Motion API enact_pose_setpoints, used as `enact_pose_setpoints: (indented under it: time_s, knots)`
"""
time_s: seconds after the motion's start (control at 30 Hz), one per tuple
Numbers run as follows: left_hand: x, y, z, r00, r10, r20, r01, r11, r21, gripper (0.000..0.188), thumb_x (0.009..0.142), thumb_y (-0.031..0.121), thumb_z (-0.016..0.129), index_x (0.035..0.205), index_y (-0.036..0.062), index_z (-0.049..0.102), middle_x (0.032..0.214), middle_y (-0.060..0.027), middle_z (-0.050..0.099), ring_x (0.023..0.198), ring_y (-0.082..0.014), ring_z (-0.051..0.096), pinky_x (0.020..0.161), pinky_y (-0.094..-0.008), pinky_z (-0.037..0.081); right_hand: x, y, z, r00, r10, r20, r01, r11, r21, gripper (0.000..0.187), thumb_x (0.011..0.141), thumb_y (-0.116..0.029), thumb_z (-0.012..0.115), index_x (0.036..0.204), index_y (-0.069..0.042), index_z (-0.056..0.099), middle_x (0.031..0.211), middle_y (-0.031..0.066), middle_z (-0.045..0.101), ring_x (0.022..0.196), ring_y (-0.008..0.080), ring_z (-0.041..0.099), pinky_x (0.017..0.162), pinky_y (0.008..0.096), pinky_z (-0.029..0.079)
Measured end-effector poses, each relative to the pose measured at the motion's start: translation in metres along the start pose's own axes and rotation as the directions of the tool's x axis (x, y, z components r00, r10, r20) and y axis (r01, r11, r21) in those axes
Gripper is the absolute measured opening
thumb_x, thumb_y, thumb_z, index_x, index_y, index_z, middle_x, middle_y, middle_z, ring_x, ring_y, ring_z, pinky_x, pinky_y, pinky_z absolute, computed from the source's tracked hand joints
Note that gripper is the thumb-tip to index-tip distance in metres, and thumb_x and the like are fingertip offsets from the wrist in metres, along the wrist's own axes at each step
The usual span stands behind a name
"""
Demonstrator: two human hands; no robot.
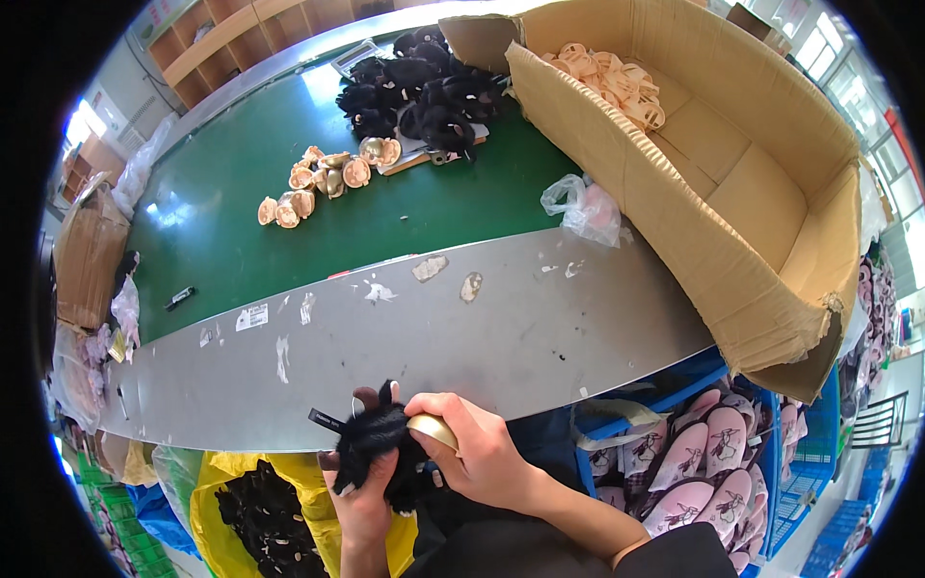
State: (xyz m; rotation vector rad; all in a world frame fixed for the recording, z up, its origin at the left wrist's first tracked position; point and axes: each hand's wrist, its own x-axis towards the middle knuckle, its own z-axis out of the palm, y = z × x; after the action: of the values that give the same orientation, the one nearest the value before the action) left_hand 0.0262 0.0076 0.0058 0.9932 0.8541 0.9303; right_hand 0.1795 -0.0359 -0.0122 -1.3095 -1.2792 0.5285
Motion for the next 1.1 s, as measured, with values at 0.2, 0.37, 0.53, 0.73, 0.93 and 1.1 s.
enact_pose_setpoints:
  time_s: [0.2,0.37,0.53,0.73,0.93,1.1]
  knots:
    - [-0.004,-0.003,-0.004,1.0,0.02,0.001,-0.02,0.981,0.195,0.018,0.093,-0.001,0.067,0.111,-0.0055,0.07,0.099,-0.002,0.072,0.09,-0.0081,0.062,0.084,-0.0231,0.048,-0.002,0.006,0.016,0.994,-0.033,-0.103,0.016,0.986,-0.167,0.021,0.096,-0.007,0.066,0.113,0.001,0.057,0.096,0.017,0.067,0.079,0.0294,0.068,0.07,0.0337,0.055]
    - [-0.001,-0.011,0.001,0.996,-0.042,-0.079,0.042,0.999,-0.004,0.019,0.097,0.003,0.065,0.113,-0.0045,0.069,0.104,-0.0039,0.072,0.096,-0.0103,0.063,0.088,-0.0252,0.048,-0.002,0.009,0.018,0.995,-0.073,-0.062,0.07,0.997,-0.044,0.04,0.104,-0.034,0.055,0.12,0.002,0.052,0.106,0.0219,0.063,0.086,0.0324,0.065,0.076,0.0378,0.054]
    - [-0.002,-0.015,-0.007,0.991,-0.119,-0.055,0.113,0.988,-0.108,0.025,0.099,0.006,0.063,0.12,-0.0049,0.066,0.114,-0.007,0.07,0.103,-0.0137,0.063,0.093,-0.028,0.048,-0.005,0.026,0.016,0.975,-0.186,0.118,0.202,0.969,-0.144,0.052,0.096,-0.045,0.066,0.123,-0.002,0.053,0.097,0.0175,0.057,0.077,0.0324,0.056,0.073,0.0402,0.05]
    - [-0.003,-0.019,-0.016,0.981,-0.194,0.022,0.195,0.976,-0.096,0.026,0.1,0.007,0.06,0.122,-0.0058,0.066,0.122,-0.0108,0.068,0.114,-0.016,0.061,0.101,-0.031,0.046,-0.005,0.02,0.007,0.998,0.029,0.052,-0.032,0.998,0.062,0.04,0.081,-0.022,0.084,0.107,-0.003,0.06,0.081,0.0097,0.062,0.068,0.0214,0.062,0.064,0.0321,0.051]
    - [0.005,-0.017,-0.024,0.97,-0.225,0.088,0.241,0.903,-0.355,0.046,0.104,0.016,0.049,0.148,0.0084,0.038,0.146,-0.0146,0.048,0.129,-0.0312,0.056,0.105,-0.0497,0.051,-0.007,0.02,-0.008,0.94,0.316,0.132,-0.334,0.761,0.557,0.042,0.093,-0.036,0.074,0.108,-0.005,0.049,0.079,-0.0012,0.053,0.067,0.0038,0.048,0.059,0.0195,0.04]
    - [0.001,-0.012,-0.015,0.943,-0.311,0.117,0.319,0.748,-0.582,0.053,0.105,0.02,0.051,0.152,0.0045,0.03,0.151,-0.0152,0.043,0.139,-0.0302,0.047,0.115,-0.0457,0.042,-0.011,0.005,0.0,0.884,0.325,0.334,-0.454,0.438,0.775,0.046,0.092,-0.035,0.073,0.112,-0.01,0.04,0.086,-0.0008,0.047,0.072,0.0045,0.042,0.064,0.0193,0.039]
